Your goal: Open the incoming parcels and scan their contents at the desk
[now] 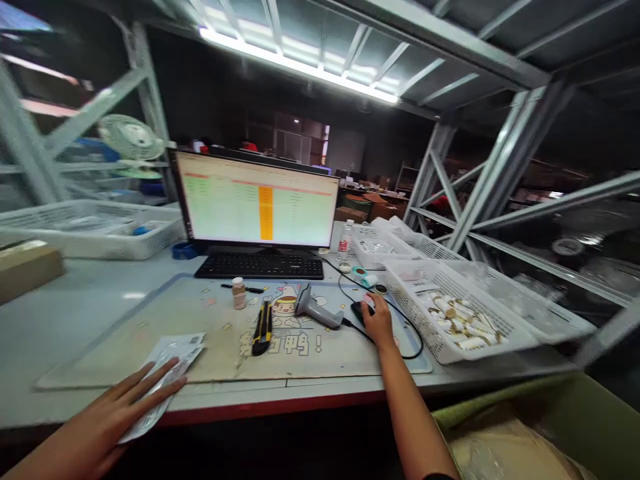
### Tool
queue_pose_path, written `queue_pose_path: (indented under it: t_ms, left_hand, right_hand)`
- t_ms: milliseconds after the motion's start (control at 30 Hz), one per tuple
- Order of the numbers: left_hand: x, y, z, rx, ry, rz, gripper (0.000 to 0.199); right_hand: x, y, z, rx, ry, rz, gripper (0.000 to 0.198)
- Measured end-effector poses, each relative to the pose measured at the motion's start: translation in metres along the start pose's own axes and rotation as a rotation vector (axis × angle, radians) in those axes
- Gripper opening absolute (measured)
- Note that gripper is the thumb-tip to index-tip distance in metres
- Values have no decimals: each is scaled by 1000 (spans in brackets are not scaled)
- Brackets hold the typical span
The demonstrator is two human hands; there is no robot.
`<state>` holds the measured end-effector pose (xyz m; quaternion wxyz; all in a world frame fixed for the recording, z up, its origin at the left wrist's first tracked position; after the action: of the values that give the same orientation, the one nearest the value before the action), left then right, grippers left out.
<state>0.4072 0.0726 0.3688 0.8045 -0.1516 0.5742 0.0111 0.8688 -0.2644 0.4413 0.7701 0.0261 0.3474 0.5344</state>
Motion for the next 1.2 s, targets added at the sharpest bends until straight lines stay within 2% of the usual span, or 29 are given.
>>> queue_pose_path:
  t_ms: [67, 133, 167, 233, 300, 333, 400, 433, 500, 533, 567, 600, 633, 700, 733, 800, 867, 933, 1000, 1067, 1100, 1133, 1167, 1200]
  left_hand:
    - [-10, -11, -11, 24, 32, -35, 89]
    - [-27, -17, -20, 19, 29, -135, 82]
    - [-40, -17, -24, -11, -25, -201, 74]
    - [-68, -15, -32, -116, -216, -340, 50]
    - [-89, -21, -37, -212, -410, -476, 35]
    - [-94, -29, -36, -233, -465, -546, 32]
    - [-95, -56, -25, -222, -488, -680, 32]
    - [-93, -70, -16, -207, -491, -739, 32]
    - [-87, -93, 2, -196, -499, -853, 35]
    - [-82, -102, 11, -203, -492, -911, 36]
    - [-75, -110, 19, -217, -472, -970, 36]
    - [-66, -116, 26, -236, -444, -1030, 36]
    - [-59, -121, 30, -259, -423, -1088, 37]
    - [-45, -125, 32, -321, -404, -1193, 44]
    - [-39, -126, 31, -351, -392, -1242, 49]
    - [-31, -128, 30, -357, -342, -1349, 67]
    - [-31, -126, 34, -286, -294, -1454, 80]
    - [-38, -118, 44, -187, -275, -1519, 82]
    - [-46, -105, 60, -143, -280, -1518, 73]
    - [-54, -95, 78, -112, -284, -1487, 65]
    - [-60, -93, 86, -95, -286, -1470, 62]
    - [-67, -94, 92, -68, -288, -1452, 59]
    - [-76, -99, 96, -29, -279, -1427, 56]
    - [-86, -107, 97, 18, -265, -1395, 52]
  right_hand:
    - [-2, -4, 0, 7, -12, 8, 47]
    - [-6, -5, 2, 9, -30, 5, 51]
    - [-9, -4, 4, 6, -41, 3, 53]
    - [-17, 5, 9, 3, -64, 12, 56]
    - [-26, 29, 11, 17, -66, 61, 56]
    - [-28, 47, 10, 21, -20, 122, 54]
    - [-20, 100, 0, 0, 197, 335, 53]
    - [-11, 136, -13, -46, 385, 487, 56]
    - [-1, 210, -50, -141, 718, 750, 82]
    - [2, 239, -68, -160, 840, 815, 94]
    - [5, 259, -85, -147, 931, 843, 97]
    - [9, 272, -98, -115, 989, 837, 91]
    - [13, 279, -109, -70, 1022, 811, 76]
    - [14, 278, -123, 2, 1041, 746, 43]
    - [11, 274, -128, 16, 1038, 726, 38]
    - [-3, 262, -129, 26, 1000, 713, 44]
    - [-27, 240, -113, 55, 842, 684, 44]
    - [-59, 207, -71, 113, 536, 608, 39]
    - [-91, 167, -8, 165, 158, 521, 36]
    - [-110, 131, 63, 168, -168, 512, 40]
    - [-109, 112, 98, 171, -270, 537, 44]
    - [-99, 93, 131, 212, -296, 548, 47]
    - [-83, 70, 157, 309, -256, 529, 48]
    - [-61, 49, 174, 422, -146, 463, 48]
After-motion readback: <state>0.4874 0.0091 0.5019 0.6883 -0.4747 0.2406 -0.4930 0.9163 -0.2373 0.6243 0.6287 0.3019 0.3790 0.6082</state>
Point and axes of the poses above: each hand's wrist, its own z-axis towards the middle knuckle, its own x-axis out of the palm, y = z × x, the point moved 9 cm from there along z, towards the middle knuckle, and after that the axes turned 8 degrees about -z, right-handed, at the moved point
